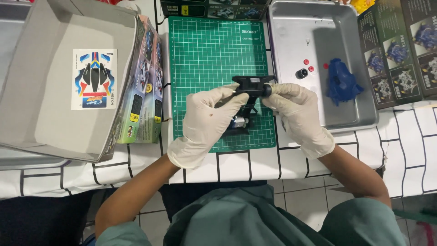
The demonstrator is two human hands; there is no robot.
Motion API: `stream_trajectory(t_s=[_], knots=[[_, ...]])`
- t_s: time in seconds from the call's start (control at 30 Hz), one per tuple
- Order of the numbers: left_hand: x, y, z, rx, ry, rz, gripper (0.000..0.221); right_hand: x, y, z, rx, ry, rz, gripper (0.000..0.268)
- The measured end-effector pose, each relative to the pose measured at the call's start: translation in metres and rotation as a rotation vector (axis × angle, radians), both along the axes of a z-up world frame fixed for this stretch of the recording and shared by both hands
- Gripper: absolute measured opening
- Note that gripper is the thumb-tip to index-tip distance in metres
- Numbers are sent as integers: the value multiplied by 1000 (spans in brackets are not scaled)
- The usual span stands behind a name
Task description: Assembling a plastic model car on a cutting mat using a screwdriver and manual assembly of parts.
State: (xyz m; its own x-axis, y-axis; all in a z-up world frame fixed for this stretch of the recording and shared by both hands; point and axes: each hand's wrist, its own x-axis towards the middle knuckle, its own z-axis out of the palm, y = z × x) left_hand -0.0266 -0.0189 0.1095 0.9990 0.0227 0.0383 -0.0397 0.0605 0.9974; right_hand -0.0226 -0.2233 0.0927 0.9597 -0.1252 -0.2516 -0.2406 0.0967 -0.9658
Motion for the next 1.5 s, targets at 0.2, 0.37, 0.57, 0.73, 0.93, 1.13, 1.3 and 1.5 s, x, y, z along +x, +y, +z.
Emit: stream_trajectory(t_s=[0.2, 0.37, 0.57, 0.73, 0.93, 1.13, 1.3, 1.5], knots=[[19, 10, -3, 146, -77, -80, 39, -10, 10, 13, -91, -133, 180, 26], [24, -2, -21, 663, -56, -130, 118, -14, -16, -3, 13, -246, 403, 28], [44, -9, -53, 869, -302, -129, 116, -7, -27, 4, -70, -201, 575, 37], [50, -7, -66, 898, -392, -170, 112, 10, -51, 28, -211, -54, 758, 62], [24, -5, -38, 1225, -299, -517, 127, 35, -75, 66, -576, 137, 716, 24], [4, 2, -44, 1586, -781, -301, 123, 60, -100, 7, -1211, -100, 295, 40], [7, 8, -47, 1591, -787, -270, 129, 68, -114, -14, -1273, -110, 367, 36], [9, 14, -63, 1551, -740, -262, 89, 72, -125, -29, -1294, -132, 328, 21]])
